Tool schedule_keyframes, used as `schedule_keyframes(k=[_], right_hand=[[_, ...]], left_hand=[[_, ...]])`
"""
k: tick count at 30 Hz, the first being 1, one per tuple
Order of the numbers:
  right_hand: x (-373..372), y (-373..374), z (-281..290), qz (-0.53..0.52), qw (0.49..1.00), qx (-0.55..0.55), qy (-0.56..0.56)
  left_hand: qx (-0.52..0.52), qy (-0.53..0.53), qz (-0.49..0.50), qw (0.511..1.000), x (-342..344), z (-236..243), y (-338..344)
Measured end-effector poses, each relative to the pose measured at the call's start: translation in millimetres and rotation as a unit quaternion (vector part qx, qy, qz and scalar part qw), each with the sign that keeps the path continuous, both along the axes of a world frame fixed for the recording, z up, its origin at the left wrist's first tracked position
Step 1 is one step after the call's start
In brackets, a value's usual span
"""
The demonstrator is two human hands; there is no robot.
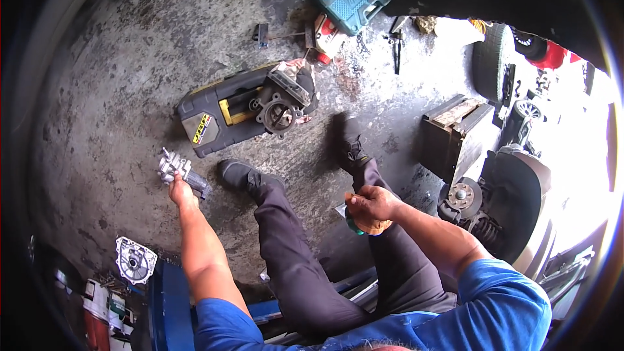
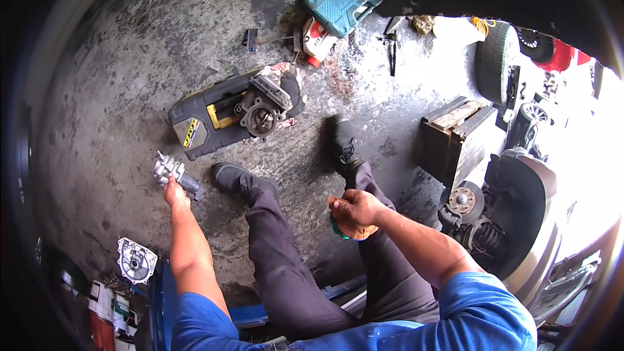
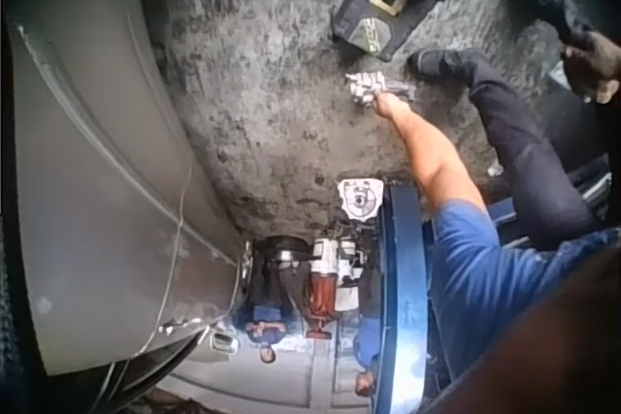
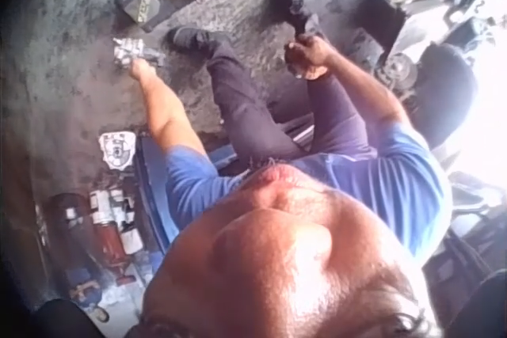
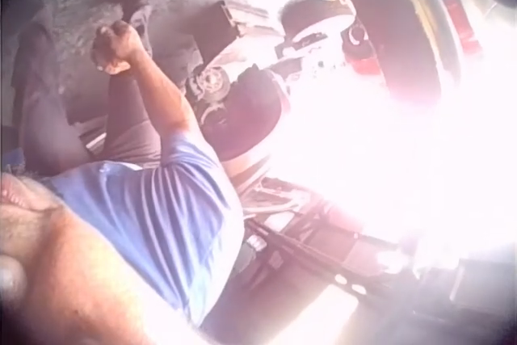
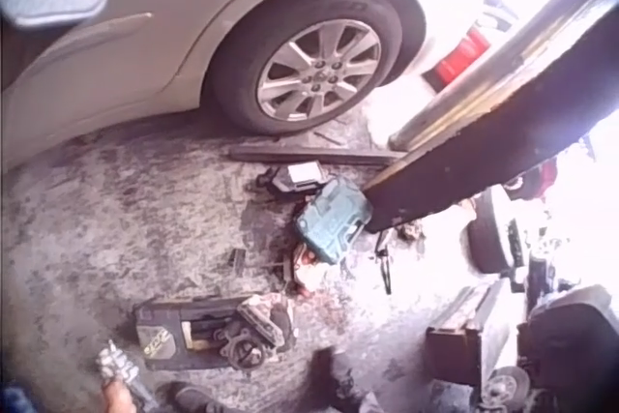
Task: Replacing or repairing components on a car engine block using a socket wrench.
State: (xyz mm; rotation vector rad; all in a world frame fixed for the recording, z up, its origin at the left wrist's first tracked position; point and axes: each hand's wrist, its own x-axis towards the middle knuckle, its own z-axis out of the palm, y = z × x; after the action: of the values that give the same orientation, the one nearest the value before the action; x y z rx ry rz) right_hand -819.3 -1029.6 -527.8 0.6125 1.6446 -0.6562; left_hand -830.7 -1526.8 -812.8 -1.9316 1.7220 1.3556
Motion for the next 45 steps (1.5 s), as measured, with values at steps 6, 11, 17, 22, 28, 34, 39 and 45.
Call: schedule_keyframes(k=[6,11,17,22,28,34,39,45], right_hand=[[6,8,2,0.004,1.0,0.004,-0.026],[10,14,3,-0.004,1.0,0.015,-0.017],[23,21,-2,-0.025,1.0,0.011,-0.004],[35,30,-5,-0.068,0.998,0.003,0.013],[37,42,2,-0.111,0.994,0.0,0.006],[41,48,25,-0.153,0.985,-0.075,0.031],[50,42,54,-0.585,0.751,-0.307,0.008],[47,60,96,-0.619,0.68,-0.391,0.042]], left_hand=[[-0.064,-0.019,-0.075,0.995,-22,-11,29],[-0.074,-0.024,-0.095,0.992,-35,-19,43],[-0.091,-0.055,-0.093,0.99,-28,-59,43],[-0.033,-0.047,-0.177,0.983,-18,-80,41],[0.01,-0.076,-0.119,0.99,-29,-48,53],[0.03,-0.087,-0.235,0.968,-6,43,77],[0.069,0.008,-0.446,0.892,37,159,197],[0.761,0.099,-0.081,0.636,52,283,391]])
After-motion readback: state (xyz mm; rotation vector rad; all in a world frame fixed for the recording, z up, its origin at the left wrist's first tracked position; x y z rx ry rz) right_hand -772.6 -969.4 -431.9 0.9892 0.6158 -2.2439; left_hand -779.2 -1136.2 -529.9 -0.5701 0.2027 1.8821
